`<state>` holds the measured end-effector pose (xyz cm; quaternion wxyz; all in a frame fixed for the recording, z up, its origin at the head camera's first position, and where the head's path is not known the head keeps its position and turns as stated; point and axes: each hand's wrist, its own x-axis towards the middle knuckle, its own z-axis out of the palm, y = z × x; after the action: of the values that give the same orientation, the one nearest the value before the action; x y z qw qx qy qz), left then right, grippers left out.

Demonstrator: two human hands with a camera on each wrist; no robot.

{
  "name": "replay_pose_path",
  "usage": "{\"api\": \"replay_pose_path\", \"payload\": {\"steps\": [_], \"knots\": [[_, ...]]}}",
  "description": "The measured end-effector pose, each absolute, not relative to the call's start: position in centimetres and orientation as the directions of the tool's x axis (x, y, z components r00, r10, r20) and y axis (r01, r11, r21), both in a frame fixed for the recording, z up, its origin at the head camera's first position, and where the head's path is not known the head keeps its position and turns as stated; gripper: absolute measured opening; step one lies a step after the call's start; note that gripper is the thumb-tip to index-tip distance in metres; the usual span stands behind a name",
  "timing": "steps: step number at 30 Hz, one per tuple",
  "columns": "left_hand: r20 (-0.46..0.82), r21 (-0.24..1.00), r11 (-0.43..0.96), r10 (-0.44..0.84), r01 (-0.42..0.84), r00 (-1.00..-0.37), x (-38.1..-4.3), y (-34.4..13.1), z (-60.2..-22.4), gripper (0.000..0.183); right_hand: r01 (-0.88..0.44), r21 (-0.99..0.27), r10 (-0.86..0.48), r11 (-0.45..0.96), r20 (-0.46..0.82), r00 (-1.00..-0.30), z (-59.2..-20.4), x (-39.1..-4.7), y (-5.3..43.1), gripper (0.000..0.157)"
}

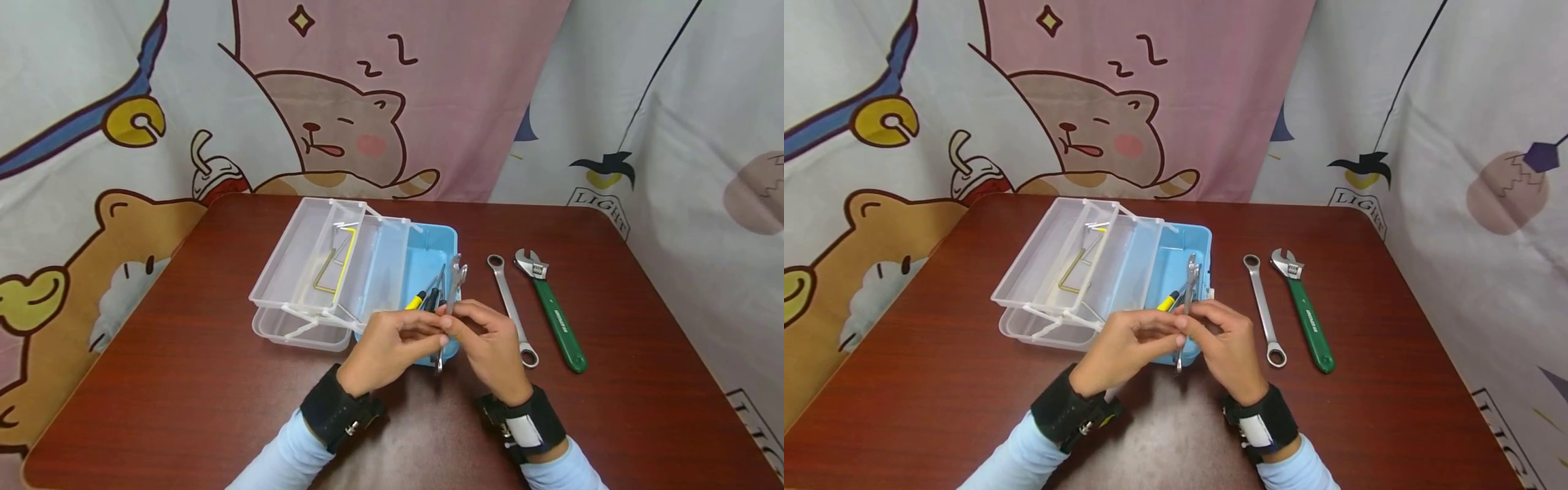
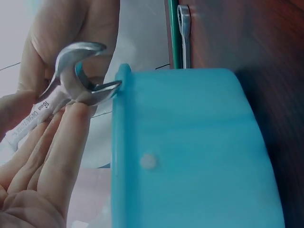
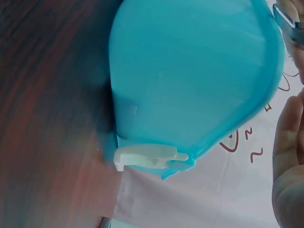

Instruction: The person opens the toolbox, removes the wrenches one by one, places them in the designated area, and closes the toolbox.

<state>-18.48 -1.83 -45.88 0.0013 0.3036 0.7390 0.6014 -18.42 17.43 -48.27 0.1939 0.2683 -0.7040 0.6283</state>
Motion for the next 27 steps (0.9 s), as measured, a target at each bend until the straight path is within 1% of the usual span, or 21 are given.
{"api": "replay_pose_path", "payload": {"steps": [3, 7, 9, 12, 16, 18, 23, 27], "knots": [[0.352, 0.902, 0.075, 0.441, 0.424, -0.826, -18.4, -1.8, -45.8, 0.026, -0.604, -0.796, -0.098, 0.039, 0.599, -0.795, -47.9, -18.4, 17.8, 0.019], [0.343, 0.912, 0.081, 0.39, 0.403, -0.854, -18.3, -1.9, -45.6, 0.029, -0.586, -0.808, -0.003, 0.059, 0.587, -0.809, -47.2, -18.4, 18.9, 0.016], [0.339, 0.916, 0.085, 0.36, 0.393, -0.869, -18.2, -2.0, -45.5, 0.028, -0.582, -0.809, 0.057, 0.076, 0.586, -0.808, -46.9, -18.6, 19.6, 0.016], [0.332, 0.92, 0.094, 0.325, 0.379, -0.886, -18.2, -2.1, -45.5, 0.024, -0.589, -0.806, 0.138, 0.064, 0.591, -0.795, -46.4, -19.0, 20.7, 0.016], [0.322, 0.921, 0.116, 0.314, 0.373, -0.893, -18.1, -2.1, -45.5, 0.021, -0.588, -0.779, 0.222, 0.218, 0.626, -0.748, -46.0, -19.8, 22.5, 0.016], [0.319, 0.92, 0.124, 0.314, 0.372, -0.894, -18.2, -2.2, -45.5, 0.02, -0.561, -0.752, 0.258, 0.346, 0.651, -0.714, -46.0, -20.2, 23.4, 0.016], [0.322, 0.917, 0.129, 0.318, 0.377, -0.892, -18.3, -2.4, -45.7, 0.017, -0.451, -0.698, 0.327, 0.557, 0.683, -0.653, -46.1, -20.8, 25.9, 0.021], [0.329, 0.917, 0.114, 0.321, 0.382, -0.888, -18.4, -2.4, -45.9, 0.017, -0.322, -0.642, 0.345, 0.696, 0.693, -0.634, -46.3, -20.9, 27.7, 0.026]]}}
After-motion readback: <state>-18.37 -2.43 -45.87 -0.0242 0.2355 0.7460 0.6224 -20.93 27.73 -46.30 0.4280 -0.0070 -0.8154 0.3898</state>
